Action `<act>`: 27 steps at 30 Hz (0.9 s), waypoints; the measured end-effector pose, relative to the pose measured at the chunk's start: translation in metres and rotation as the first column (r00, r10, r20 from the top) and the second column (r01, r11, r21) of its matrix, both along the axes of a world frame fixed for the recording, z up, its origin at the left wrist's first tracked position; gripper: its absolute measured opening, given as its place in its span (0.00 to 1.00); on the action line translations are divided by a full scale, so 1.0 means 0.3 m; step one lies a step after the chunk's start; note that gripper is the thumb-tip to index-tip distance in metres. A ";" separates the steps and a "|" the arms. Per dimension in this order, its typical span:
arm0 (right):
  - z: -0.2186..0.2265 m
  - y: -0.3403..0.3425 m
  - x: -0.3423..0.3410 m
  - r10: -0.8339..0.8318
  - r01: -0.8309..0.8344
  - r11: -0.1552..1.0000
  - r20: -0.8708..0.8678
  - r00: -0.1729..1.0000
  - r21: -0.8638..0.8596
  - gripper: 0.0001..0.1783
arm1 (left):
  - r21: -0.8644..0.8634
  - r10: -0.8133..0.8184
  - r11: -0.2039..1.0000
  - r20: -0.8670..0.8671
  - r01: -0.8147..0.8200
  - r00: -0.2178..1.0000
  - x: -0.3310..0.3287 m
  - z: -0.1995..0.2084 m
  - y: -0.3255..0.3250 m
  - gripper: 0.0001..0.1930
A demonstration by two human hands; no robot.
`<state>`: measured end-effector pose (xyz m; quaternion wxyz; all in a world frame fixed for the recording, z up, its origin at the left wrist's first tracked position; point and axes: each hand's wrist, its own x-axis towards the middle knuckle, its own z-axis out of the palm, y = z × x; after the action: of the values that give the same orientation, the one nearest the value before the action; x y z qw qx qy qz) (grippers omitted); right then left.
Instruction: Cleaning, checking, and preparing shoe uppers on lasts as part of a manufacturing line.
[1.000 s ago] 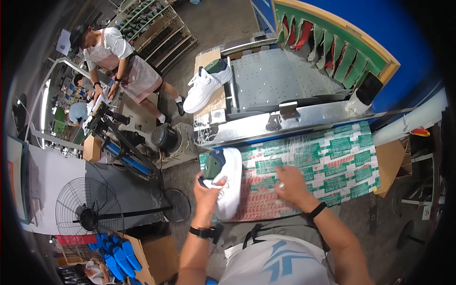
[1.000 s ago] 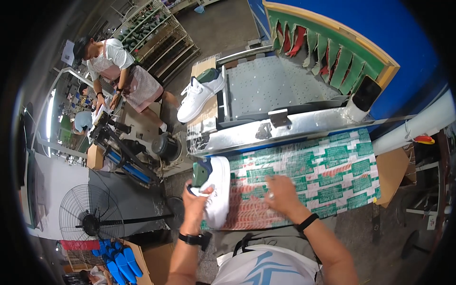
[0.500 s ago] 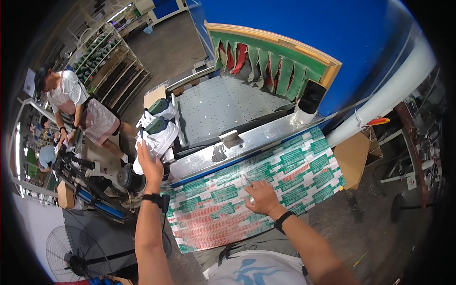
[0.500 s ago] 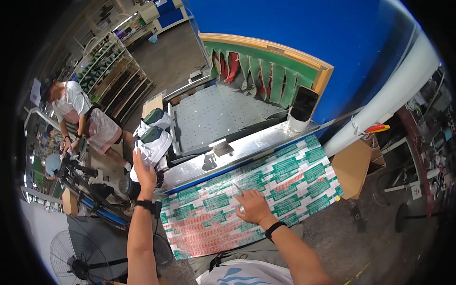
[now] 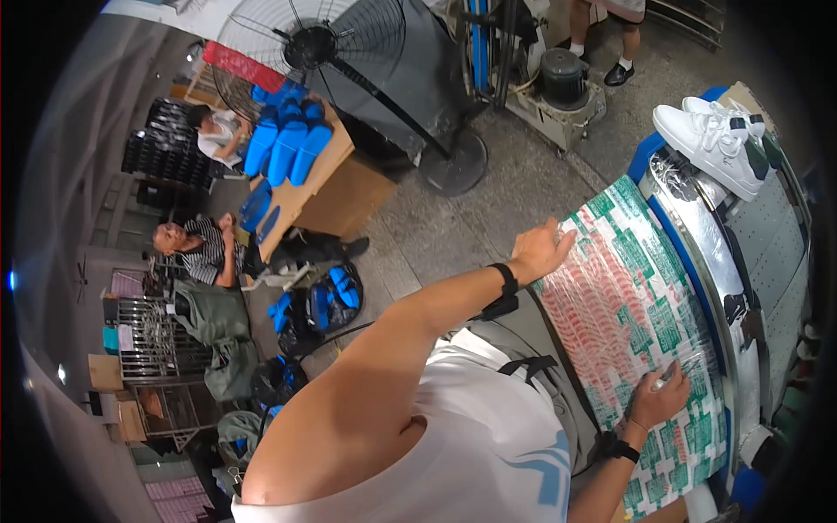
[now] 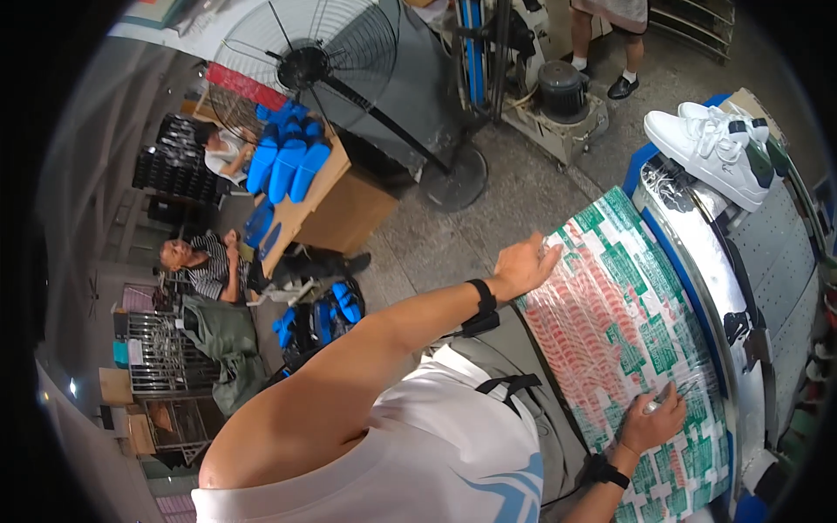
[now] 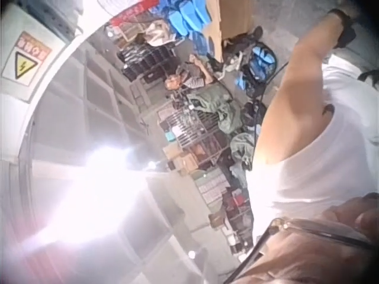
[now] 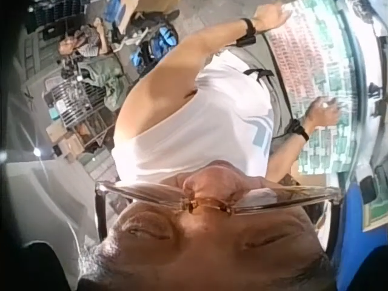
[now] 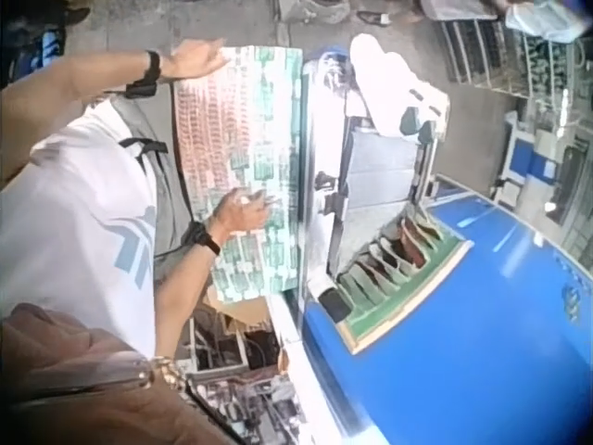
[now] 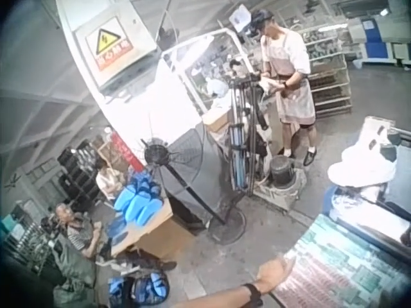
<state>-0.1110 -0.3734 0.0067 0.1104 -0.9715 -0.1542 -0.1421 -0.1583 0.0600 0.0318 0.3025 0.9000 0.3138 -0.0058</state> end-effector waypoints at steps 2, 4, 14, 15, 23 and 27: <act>-0.012 0.009 0.000 -0.008 0.007 0.999 -0.006 1.000 -0.032 0.23 | -0.002 0.004 1.000 -0.005 -0.004 1.000 0.028 -0.022 0.019 0.33; -0.010 0.000 -0.014 -0.042 0.041 0.997 -0.012 0.999 -0.061 0.22 | -0.010 -0.040 0.999 -0.034 0.039 0.999 0.052 -0.012 0.015 0.30; -0.041 -0.026 -0.034 -0.039 0.043 0.989 0.025 0.999 -0.141 0.24 | -0.065 0.003 0.998 -0.048 -0.006 0.999 0.017 0.003 0.023 0.29; -0.044 -0.022 -0.028 -0.055 0.052 0.985 -0.015 0.998 -0.166 0.24 | -0.046 0.038 0.998 -0.061 -0.041 0.997 0.010 -0.002 0.023 0.29; -0.018 -0.040 0.024 0.018 -0.011 0.988 0.045 0.999 -0.154 0.24 | -0.091 0.023 0.996 0.165 -0.008 0.986 0.039 -0.055 0.032 0.27; -0.027 -0.085 0.063 0.118 -0.092 0.962 0.092 0.989 -0.256 0.26 | -0.159 0.014 0.987 0.167 0.013 0.986 0.041 -0.065 0.022 0.27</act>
<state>-0.0921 -0.3988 -0.0013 -0.0144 -0.9592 -0.2280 -0.1668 -0.1459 0.0667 0.0125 0.3990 0.8701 0.2860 0.0447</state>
